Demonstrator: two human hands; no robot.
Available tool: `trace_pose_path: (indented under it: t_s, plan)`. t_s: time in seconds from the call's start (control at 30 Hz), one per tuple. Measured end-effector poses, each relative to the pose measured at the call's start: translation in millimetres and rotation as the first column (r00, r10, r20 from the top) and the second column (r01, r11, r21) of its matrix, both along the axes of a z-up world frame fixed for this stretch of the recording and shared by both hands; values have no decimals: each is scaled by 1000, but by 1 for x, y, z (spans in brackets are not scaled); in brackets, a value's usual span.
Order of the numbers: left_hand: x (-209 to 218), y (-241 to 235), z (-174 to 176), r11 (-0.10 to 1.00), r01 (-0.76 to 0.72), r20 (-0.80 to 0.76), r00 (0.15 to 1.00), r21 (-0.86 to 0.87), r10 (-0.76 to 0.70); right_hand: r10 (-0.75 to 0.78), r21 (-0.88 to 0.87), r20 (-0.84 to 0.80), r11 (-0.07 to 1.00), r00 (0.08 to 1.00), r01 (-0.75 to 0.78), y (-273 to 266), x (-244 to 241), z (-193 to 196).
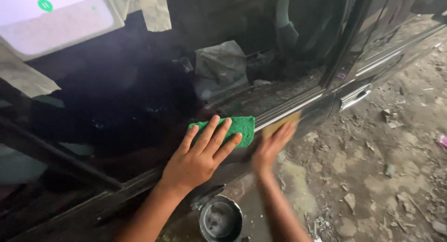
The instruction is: Sanding and wiping the exterior door panel of a car using a sanding block and a sponge.
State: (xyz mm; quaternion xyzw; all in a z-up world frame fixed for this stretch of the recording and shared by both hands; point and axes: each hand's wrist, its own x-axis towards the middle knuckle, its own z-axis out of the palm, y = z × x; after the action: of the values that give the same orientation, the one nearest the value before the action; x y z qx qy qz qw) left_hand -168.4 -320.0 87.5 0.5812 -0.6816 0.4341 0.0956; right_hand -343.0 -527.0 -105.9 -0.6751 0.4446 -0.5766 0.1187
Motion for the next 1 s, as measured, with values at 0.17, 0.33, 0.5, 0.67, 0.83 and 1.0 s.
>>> trace_pose_path:
  t_s: [0.17, 0.33, 0.5, 0.67, 0.83, 1.0]
  plan:
    - [-1, -1, 0, 1000, -16, 29, 999, -16, 16, -347, -95, -402, 936, 848, 338, -298, -140, -106]
    - [-2, -3, 2, 999, -24, 49, 998, -20, 25, -158, -50, -178, 987, 971, 151, -87, -40, -59]
    - [-3, -3, 0, 999, -39, 47, 998, 3, 39, 62, 125, 29, 990, 998, -65, -16, -24, 0]
    - [-1, -4, 1, 999, -46, 83, 995, -28, 48, -198, 521, 234, 852, 952, 49, -244, -137, -50]
    - [-1, -8, 4, 998, -49, 71, 996, -35, 51, -82, 356, 229, 935, 970, -5, -74, -47, -57]
    - [-2, -5, -1, 998, -57, 68, 996, -19, 58, -65, 348, 183, 938, 981, -3, -99, -67, -91]
